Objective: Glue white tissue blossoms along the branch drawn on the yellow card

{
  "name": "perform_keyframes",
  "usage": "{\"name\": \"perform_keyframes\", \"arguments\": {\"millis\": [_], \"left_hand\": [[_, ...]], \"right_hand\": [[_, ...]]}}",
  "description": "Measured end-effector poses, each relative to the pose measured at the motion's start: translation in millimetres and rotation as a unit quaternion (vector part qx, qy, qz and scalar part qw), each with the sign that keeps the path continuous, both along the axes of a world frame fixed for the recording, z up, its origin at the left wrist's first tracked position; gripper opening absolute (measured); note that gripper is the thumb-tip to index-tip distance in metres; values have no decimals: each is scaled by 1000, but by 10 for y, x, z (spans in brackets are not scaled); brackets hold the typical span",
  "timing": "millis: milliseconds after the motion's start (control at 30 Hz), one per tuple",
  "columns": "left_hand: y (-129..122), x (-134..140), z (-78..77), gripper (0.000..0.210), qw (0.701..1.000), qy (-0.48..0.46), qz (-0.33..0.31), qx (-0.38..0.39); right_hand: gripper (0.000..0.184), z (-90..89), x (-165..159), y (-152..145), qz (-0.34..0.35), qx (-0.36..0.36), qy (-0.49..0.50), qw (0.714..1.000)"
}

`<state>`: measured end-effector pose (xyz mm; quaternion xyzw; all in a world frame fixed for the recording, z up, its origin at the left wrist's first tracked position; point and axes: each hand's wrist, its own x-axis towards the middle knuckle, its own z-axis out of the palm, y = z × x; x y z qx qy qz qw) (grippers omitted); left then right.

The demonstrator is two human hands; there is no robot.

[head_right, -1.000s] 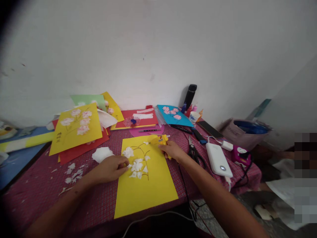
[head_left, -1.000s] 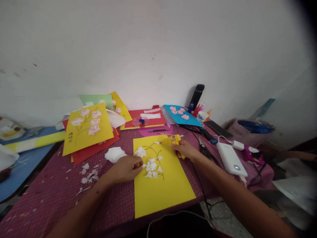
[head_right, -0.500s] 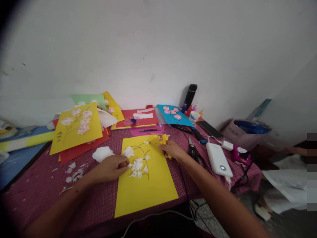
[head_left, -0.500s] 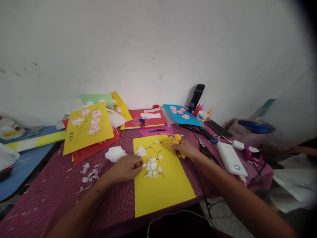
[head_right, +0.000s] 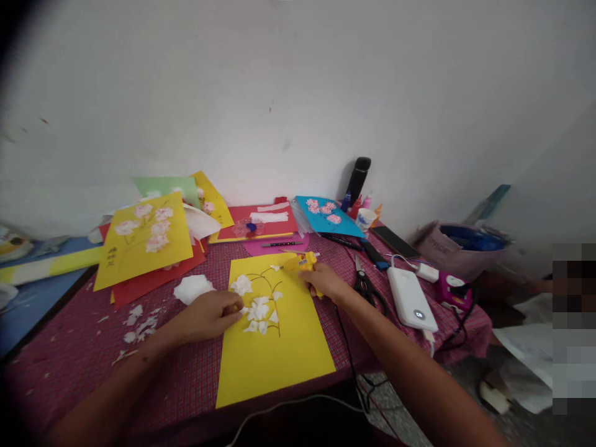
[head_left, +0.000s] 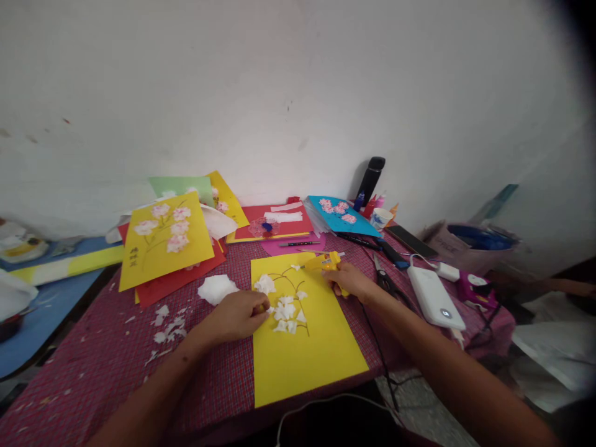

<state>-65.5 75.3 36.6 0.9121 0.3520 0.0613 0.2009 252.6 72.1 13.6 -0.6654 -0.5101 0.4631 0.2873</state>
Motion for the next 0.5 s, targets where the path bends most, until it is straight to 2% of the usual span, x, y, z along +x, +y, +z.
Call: {"name": "perform_keyframes", "arguments": {"millis": [500], "left_hand": [[11, -8, -24, 14, 1000, -10, -7, 6]], "right_hand": [[32, -19, 19, -19, 2, 5, -6, 1000]]}}
